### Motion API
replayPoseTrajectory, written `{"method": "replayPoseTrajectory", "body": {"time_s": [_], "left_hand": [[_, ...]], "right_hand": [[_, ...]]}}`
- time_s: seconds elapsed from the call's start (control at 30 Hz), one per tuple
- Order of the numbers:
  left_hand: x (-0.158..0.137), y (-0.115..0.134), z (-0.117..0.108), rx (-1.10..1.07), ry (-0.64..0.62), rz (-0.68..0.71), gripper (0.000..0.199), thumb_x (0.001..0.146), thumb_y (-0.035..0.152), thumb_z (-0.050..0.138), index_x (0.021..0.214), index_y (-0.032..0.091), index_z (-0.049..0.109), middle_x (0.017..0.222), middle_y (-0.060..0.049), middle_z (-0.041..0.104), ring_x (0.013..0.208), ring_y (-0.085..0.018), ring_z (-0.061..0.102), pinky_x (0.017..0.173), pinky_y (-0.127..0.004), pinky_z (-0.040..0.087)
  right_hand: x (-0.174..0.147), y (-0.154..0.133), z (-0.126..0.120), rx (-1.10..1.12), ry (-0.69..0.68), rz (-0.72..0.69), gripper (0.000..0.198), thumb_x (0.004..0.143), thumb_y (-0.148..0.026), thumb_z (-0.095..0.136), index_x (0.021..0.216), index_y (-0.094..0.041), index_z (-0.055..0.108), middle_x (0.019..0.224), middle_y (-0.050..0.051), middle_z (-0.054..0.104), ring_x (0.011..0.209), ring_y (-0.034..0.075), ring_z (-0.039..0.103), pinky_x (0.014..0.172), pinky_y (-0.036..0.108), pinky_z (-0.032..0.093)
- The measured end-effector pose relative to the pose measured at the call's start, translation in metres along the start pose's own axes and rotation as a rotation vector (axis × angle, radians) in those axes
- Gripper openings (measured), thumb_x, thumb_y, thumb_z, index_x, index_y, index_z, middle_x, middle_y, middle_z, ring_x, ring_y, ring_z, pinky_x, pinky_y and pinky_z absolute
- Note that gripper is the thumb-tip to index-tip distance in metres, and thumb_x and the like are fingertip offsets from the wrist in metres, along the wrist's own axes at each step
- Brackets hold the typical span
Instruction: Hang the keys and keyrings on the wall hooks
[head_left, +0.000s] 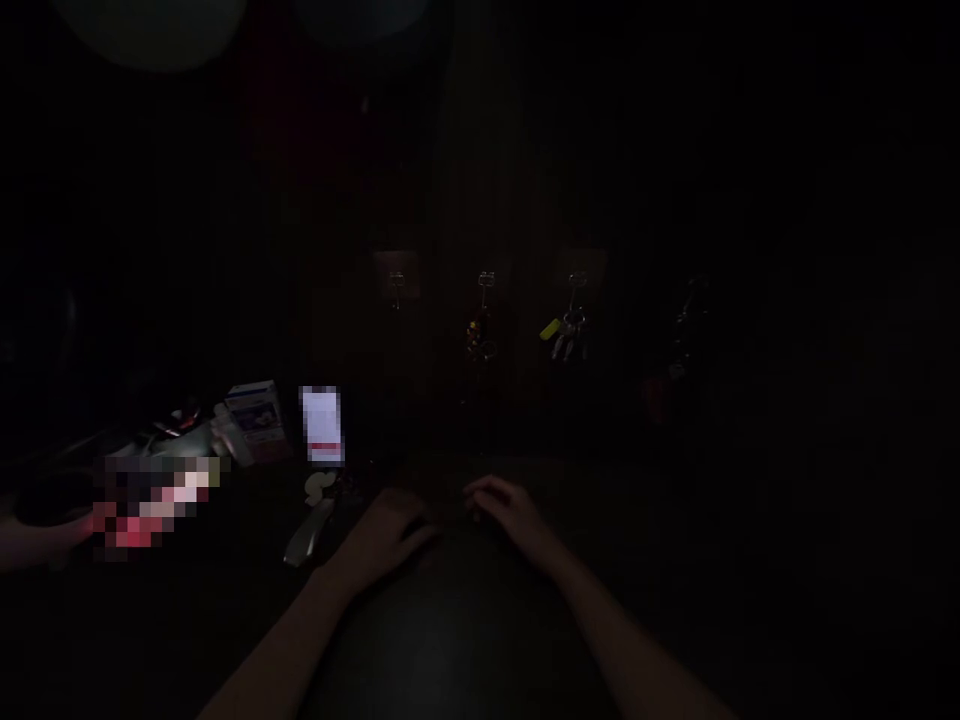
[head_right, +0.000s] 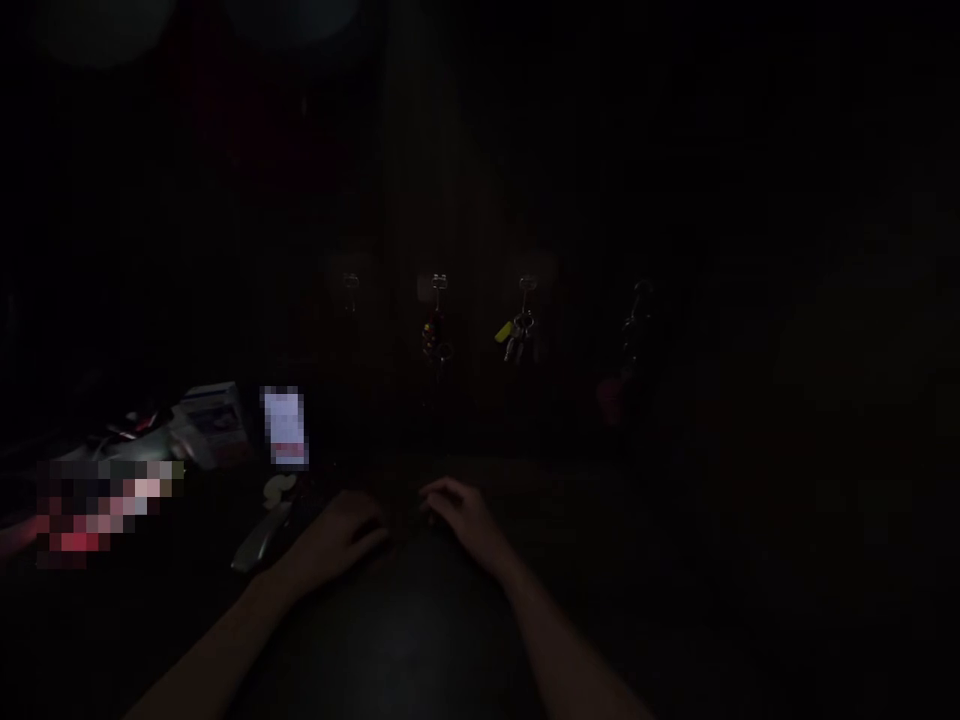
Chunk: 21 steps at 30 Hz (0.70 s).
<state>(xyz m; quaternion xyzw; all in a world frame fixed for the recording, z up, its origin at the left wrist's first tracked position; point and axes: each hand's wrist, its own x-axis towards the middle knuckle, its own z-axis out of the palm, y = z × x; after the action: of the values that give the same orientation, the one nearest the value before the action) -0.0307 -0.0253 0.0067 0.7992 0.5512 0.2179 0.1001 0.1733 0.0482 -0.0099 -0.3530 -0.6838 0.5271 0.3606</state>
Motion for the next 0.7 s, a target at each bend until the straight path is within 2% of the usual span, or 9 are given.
{"method": "replayPoseTrajectory", "body": {"time_s": [0.07,0.13,0.23,0.33,0.5,0.7], "left_hand": [[0.0,0.003,0.001,-0.073,-0.005,0.004,0.019,0.086,0.033,0.047,0.085,0.022,0.062,0.089,-0.002,0.066,0.085,-0.017,0.059,0.08,-0.03,0.042],[0.0,0.003,0.002,-0.141,0.033,-0.031,0.021,0.087,0.033,0.044,0.088,0.022,0.061,0.091,-0.002,0.065,0.086,-0.017,0.059,0.08,-0.028,0.043],[0.004,-0.006,0.003,-0.165,0.194,-0.138,0.022,0.088,0.032,0.04,0.093,0.023,0.06,0.095,-0.003,0.065,0.09,-0.017,0.06,0.081,-0.029,0.045],[0.007,-0.019,0.001,-0.044,0.336,-0.259,0.022,0.086,0.028,0.042,0.097,0.021,0.061,0.1,-0.006,0.064,0.096,-0.021,0.058,0.083,-0.033,0.045],[0.01,-0.032,-0.001,0.161,0.237,-0.337,0.021,0.081,0.025,0.049,0.094,0.018,0.065,0.097,-0.009,0.065,0.093,-0.026,0.058,0.081,-0.037,0.043],[0.011,-0.028,0.001,0.14,0.206,-0.311,0.017,0.082,0.02,0.046,0.087,0.017,0.062,0.09,-0.009,0.065,0.088,-0.025,0.059,0.075,-0.036,0.043]], "right_hand": [[-0.002,0.0,0.003,-0.123,-0.011,-0.055,0.021,0.08,-0.035,0.053,0.09,-0.021,0.065,0.087,0.004,0.066,0.083,0.018,0.059,0.077,0.033,0.043],[-0.006,-0.001,0.007,-0.256,-0.048,-0.169,0.019,0.08,-0.028,0.053,0.094,-0.022,0.066,0.096,0.005,0.065,0.095,0.02,0.057,0.085,0.035,0.041],[-0.011,-0.003,0.012,-0.443,-0.137,-0.334,0.021,0.08,-0.022,0.054,0.097,-0.025,0.066,0.099,0.005,0.066,0.099,0.021,0.055,0.088,0.038,0.038],[-0.014,-0.005,0.015,-0.578,-0.201,-0.39,0.017,0.081,-0.021,0.055,0.09,-0.026,0.068,0.099,0.004,0.067,0.098,0.021,0.054,0.088,0.04,0.035],[-0.015,-0.008,0.015,-0.638,-0.204,-0.382,0.015,0.082,-0.024,0.054,0.083,-0.024,0.068,0.1,0.004,0.067,0.098,0.02,0.054,0.085,0.039,0.035],[-0.012,-0.005,0.016,-0.623,-0.181,-0.366,0.014,0.082,-0.023,0.054,0.083,-0.024,0.068,0.098,0.003,0.068,0.096,0.02,0.055,0.087,0.039,0.036]]}}
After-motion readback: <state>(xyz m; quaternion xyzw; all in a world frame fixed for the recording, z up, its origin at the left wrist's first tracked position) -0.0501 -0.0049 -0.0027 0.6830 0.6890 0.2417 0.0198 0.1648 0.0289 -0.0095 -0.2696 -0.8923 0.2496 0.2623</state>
